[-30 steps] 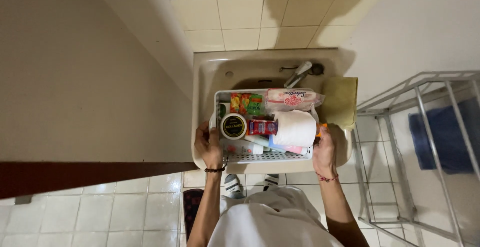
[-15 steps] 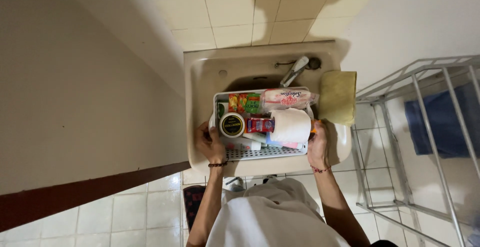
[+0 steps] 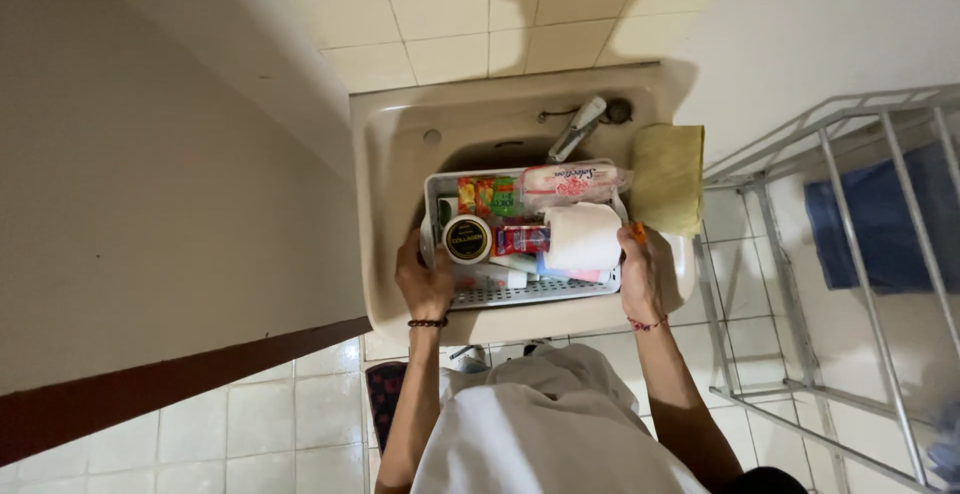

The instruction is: Cleaning and organizing various bathroom items and toiletries into a basket at a sink.

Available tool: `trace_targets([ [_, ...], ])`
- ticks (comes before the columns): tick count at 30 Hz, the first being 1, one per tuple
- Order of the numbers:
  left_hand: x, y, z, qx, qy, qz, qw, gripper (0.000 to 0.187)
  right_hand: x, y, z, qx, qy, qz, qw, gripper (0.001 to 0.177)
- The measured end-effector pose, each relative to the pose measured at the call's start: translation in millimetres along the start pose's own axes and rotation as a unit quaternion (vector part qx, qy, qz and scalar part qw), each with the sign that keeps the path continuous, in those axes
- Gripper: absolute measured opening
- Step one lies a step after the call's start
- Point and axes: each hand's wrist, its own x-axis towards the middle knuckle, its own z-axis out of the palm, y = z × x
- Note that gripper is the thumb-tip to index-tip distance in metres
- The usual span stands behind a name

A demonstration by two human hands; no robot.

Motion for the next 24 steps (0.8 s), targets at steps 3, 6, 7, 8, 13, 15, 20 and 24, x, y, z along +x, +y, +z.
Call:
trace_targets([
  [3,1,-1,-7,0.013,-0.019,0.009,1.0,0.048,-7,-16,4,-0.018,-0.004,0.037,0.999,0.039],
  [6,-2,17,-19,0.033,-0.048,-0.014,0.998,0.054,-12,-21,-13,-0.012,-0.032,0.097,0.995,0.043],
  [7,-4,19,-21,0.033,-0.048,-0.014,0.998,0.054,-14,-26,-20,-0.012,-0.032,0.097,0.995,0.043],
  [8,-6,20,-23,0.033,-0.045,-0.012,0.998,0.056,-17,-31,-29,-0.031,-0.066,0.081,0.994,0.042],
  [13,-20,30,-37,0.031,-0.005,0.043,0.999,0.056,-39,-112,-41,-0.27,-0.134,0.031,0.953,0.042],
  [15,-22,45,-43,0.025,0.034,0.065,0.997,0.05,-40,-147,-34,-0.408,-0.046,0.076,0.909,0.046],
  [20,-27,53,-40,0.003,0.072,0.112,0.991,0.04,-4,-160,-30,-0.405,0.049,-0.104,0.907,0.044],
  [24,-31,66,-40,-0.016,0.05,0.126,0.991,0.035,50,-135,-37,-0.497,0.075,-0.316,0.805,0.054],
])
